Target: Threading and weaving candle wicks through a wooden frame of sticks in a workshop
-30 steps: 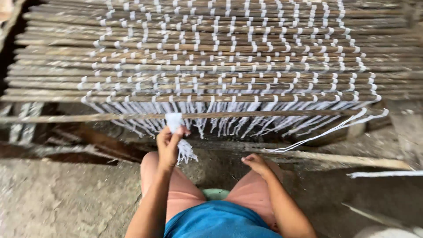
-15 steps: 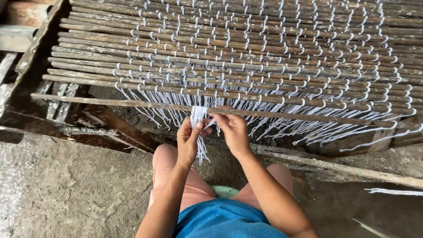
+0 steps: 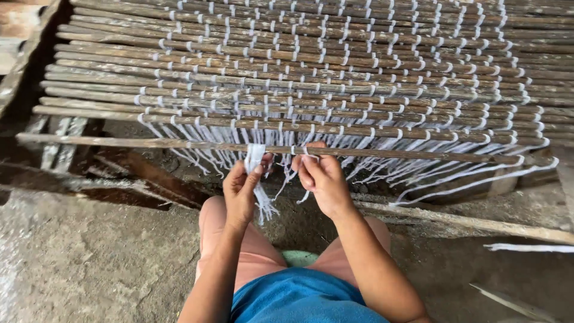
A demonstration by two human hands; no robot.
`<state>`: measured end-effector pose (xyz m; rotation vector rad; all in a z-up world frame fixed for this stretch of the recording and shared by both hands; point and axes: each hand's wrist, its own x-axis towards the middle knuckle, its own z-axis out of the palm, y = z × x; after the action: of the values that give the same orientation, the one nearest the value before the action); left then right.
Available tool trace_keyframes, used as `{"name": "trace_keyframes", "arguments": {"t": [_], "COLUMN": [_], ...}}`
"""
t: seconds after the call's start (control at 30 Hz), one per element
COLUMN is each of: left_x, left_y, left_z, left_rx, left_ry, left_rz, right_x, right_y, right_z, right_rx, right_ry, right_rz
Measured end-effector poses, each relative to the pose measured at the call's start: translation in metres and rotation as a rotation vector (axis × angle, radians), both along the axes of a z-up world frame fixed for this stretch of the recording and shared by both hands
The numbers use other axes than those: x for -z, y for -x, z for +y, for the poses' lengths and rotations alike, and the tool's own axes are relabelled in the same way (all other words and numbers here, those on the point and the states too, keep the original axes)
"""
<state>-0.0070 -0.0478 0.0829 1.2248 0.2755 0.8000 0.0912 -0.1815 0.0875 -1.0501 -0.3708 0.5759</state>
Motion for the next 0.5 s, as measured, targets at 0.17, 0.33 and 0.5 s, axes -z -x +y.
{"name": "trace_keyframes", "arguments": {"t": [0.17, 0.33, 0.5], "left_x": [0.051, 0.051, 0.059], "left_y": [-0.001, 0.002, 0.001], "left_z": [0.018, 0.023, 0.028], "left_rx": [0.009, 0.085, 0.067], "left_ry": [-0.112, -0.186, -0.155], "left_rz": [0.143, 0.093, 0.103], "right_x": [0.023, 0.028, -0.003], "right_y": [-0.036, -0.076, -0.083], "right_z": [-0.072, -0.17, -0.233], "right_rx": [0.018, -0.116, 0.12], "right_ry": [-0.048, -0.145, -0.139], "right_rz": [0.321, 0.374, 0.209]}}
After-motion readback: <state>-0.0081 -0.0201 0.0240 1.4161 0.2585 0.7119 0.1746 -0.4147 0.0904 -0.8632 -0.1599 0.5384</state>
